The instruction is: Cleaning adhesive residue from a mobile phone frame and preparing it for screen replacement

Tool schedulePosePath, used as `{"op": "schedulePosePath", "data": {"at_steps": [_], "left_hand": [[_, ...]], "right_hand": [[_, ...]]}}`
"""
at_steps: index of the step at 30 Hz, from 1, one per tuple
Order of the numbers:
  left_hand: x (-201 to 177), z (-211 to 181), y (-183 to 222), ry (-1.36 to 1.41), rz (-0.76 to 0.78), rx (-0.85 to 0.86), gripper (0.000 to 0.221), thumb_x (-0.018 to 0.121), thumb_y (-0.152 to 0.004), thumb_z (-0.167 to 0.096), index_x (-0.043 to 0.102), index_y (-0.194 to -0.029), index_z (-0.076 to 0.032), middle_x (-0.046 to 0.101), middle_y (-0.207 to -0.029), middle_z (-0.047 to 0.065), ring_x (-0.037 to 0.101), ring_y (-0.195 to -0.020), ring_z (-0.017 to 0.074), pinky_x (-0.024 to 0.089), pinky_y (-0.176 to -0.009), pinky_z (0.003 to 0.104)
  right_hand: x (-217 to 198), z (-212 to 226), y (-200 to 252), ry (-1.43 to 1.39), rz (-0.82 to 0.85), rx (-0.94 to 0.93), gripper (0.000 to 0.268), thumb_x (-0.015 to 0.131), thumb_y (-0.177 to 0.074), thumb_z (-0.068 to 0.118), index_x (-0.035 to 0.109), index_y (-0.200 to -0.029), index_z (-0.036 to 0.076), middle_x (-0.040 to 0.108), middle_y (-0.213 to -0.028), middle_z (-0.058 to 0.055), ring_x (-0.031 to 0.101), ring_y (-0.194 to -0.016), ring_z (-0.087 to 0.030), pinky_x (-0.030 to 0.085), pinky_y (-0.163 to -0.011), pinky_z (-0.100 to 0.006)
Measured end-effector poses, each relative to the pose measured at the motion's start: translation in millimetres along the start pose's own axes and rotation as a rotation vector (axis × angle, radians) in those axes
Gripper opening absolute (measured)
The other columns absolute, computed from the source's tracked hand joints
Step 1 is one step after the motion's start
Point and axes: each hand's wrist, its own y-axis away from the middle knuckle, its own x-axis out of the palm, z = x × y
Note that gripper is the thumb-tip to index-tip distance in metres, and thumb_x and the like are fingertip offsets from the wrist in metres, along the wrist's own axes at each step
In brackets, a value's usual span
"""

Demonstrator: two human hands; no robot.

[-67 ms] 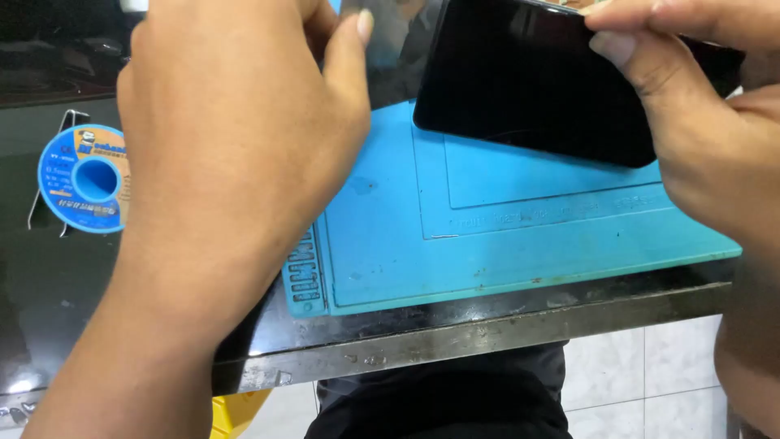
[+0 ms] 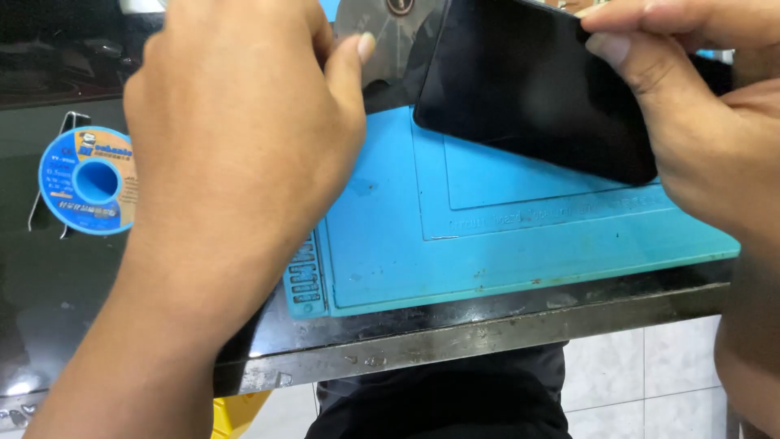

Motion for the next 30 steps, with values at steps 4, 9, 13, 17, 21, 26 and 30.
{"op": "schedulePosePath", "data": {"at_steps": [4, 9, 13, 17, 21, 26, 30], "left_hand": [[9.9, 1.2, 4.6, -0.222, -0.062, -0.003, 0.050, 0.085, -0.102, -0.055, 0.065, -0.104, -0.009, 0.066, -0.096, 0.017, 0.068, -0.070, 0.0522, 0.053, -0.047, 0.063], [19.4, -18.8, 3.6, 0.237, -0.248, 0.374, 0.049, 0.093, -0.100, -0.034, 0.058, -0.115, -0.002, 0.061, -0.107, 0.021, 0.056, -0.095, 0.0430, 0.045, -0.079, 0.051], [6.2, -24.6, 2.0, 0.834, -0.073, 0.584, 0.029, 0.082, -0.096, 0.000, 0.058, -0.113, -0.002, 0.068, -0.107, 0.009, 0.065, -0.102, 0.0277, 0.051, -0.092, 0.038], [-1.3, -25.5, 0.9, 0.874, 0.021, 0.493, 0.025, 0.084, -0.090, -0.004, 0.063, -0.103, -0.007, 0.071, -0.097, 0.001, 0.069, -0.090, 0.0153, 0.052, -0.085, 0.029], [-5.4, -26.3, 0.8, 0.941, 0.131, 0.454, 0.019, 0.082, -0.087, -0.005, 0.065, -0.096, -0.009, 0.071, -0.091, -0.001, 0.069, -0.083, 0.0111, 0.055, -0.079, 0.025], [-11.2, -21.8, -1.3, 0.870, 0.242, 0.452, 0.021, 0.081, -0.081, -0.005, 0.065, -0.091, -0.014, 0.070, -0.084, -0.004, 0.064, -0.076, 0.0107, 0.050, -0.070, 0.027], [-11.8, -16.8, 1.2, 0.789, 0.469, 0.647, 0.025, 0.075, -0.074, -0.002, 0.063, -0.088, -0.019, 0.068, -0.090, -0.003, 0.062, -0.086, 0.0178, 0.049, -0.074, 0.033]], "right_hand": [[-4.3, 10.5, -9.6, 0.130, 0.064, 0.097, 0.007, 0.085, -0.140, -0.014, 0.083, -0.138, -0.007, 0.066, -0.121, -0.016, 0.059, -0.124, -0.031, 0.044, -0.119, -0.042], [-5.7, 12.5, -2.7, 0.142, 0.051, 0.039, 0.009, 0.087, -0.134, -0.018, 0.082, -0.140, -0.013, 0.056, -0.127, -0.024, 0.055, -0.126, -0.036, 0.043, -0.120, -0.045], [-9.8, 37.6, 5.4, 0.135, -0.003, -0.002, 0.025, 0.089, -0.125, -0.017, 0.067, -0.136, -0.018, 0.052, -0.131, -0.036, 0.055, -0.121, -0.040, 0.046, -0.108, -0.046], [-15.1, 54.7, 5.7, 0.135, 0.002, -0.055, 0.024, 0.086, -0.117, -0.015, 0.065, -0.128, -0.019, 0.053, -0.128, -0.036, 0.065, -0.119, -0.042, 0.053, -0.115, -0.050], [-18.6, 65.7, 4.6, 0.158, 0.022, -0.053, 0.019, 0.084, -0.107, -0.013, 0.069, -0.118, -0.017, 0.050, -0.120, -0.034, 0.067, -0.111, -0.040, 0.061, -0.110, -0.052], [-30.3, 50.6, 6.5, 0.191, 0.028, -0.074, 0.022, 0.090, -0.103, -0.010, 0.071, -0.114, -0.011, 0.055, -0.118, -0.031, 0.071, -0.108, -0.035, 0.060, -0.104, -0.046], [-46.4, -2.1, -24.9, 0.020, 0.284, 0.086, 0.041, 0.056, -0.099, 0.005, 0.054, -0.136, -0.011, 0.054, -0.142, -0.029, 0.056, -0.136, -0.038, 0.046, -0.116, -0.045]]}}
